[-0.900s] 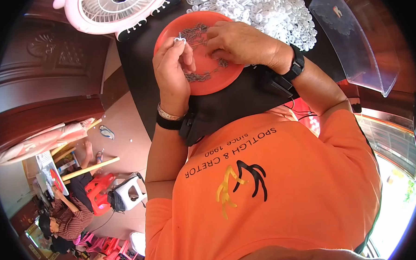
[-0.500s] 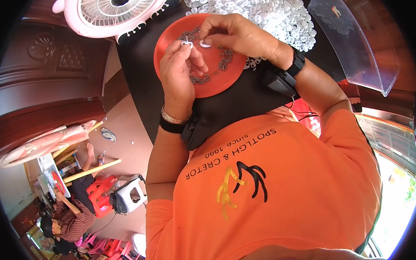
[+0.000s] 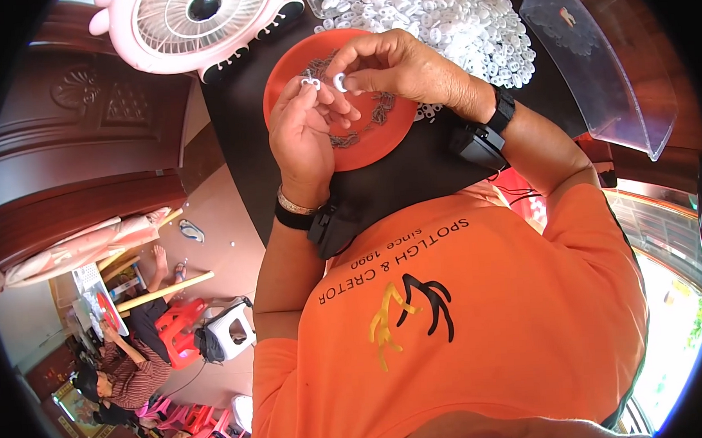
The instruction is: Assembling small white plastic components by manually joining them with metal pins.
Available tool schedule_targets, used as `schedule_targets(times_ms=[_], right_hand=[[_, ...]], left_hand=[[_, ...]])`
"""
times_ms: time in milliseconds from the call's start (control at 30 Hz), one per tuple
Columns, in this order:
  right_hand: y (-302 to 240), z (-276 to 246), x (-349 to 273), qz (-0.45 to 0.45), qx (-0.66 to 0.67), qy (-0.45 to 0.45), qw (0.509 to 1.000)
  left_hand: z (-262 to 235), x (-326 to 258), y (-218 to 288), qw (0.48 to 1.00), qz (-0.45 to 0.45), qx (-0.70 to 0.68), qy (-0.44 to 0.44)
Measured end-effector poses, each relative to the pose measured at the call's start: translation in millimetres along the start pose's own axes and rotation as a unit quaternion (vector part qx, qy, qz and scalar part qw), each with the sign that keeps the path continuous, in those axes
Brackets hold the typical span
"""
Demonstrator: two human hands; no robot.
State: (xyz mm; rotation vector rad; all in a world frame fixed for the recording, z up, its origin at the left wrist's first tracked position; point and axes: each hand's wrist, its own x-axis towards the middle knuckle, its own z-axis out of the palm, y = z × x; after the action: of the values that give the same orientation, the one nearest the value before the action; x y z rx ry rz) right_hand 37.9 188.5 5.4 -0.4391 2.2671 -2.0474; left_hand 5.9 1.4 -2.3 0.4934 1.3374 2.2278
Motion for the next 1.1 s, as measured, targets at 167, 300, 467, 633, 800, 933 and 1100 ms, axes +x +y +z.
schedule_targets(times_ms=[167, 300, 467, 633, 800, 933, 1100], right_hand=[[6.2, 1.6, 2.1, 0.014, 0.101, 0.044, 0.994], [7.4, 2.8, 2.1, 0.009, 0.073, 0.043, 0.996], [1.9, 4.5, 0.2, -0.004, 0.072, 0.022, 0.997], [5.0, 5.2, -0.8, -0.044, 0.037, 0.005, 0.998], [-7.1, 7.0, -3.9, -0.081, -0.079, 0.027, 0.993], [1.4, 3.0, -1.4, -0.072, 0.06, -0.049, 0.994], [7.1, -0.3, 1.6, -0.026, 0.087, 0.036, 0.995]], left_hand=[[8.7, -0.8, -0.3, 0.999, -0.022, 0.028, 0.006], [3.5, -0.2, -3.7, 1.0, 0.001, 0.021, 0.005], [2.1, 0.6, -3.5, 1.0, 0.003, 0.016, -0.002], [-0.8, 1.2, -2.4, 1.0, -0.011, -0.001, 0.008], [-5.7, 3.7, -6.0, 1.0, -0.007, -0.005, 0.0], [1.1, 2.9, -6.0, 0.999, -0.037, -0.033, -0.006], [2.9, 1.2, -6.0, 0.999, -0.036, -0.027, 0.015]])
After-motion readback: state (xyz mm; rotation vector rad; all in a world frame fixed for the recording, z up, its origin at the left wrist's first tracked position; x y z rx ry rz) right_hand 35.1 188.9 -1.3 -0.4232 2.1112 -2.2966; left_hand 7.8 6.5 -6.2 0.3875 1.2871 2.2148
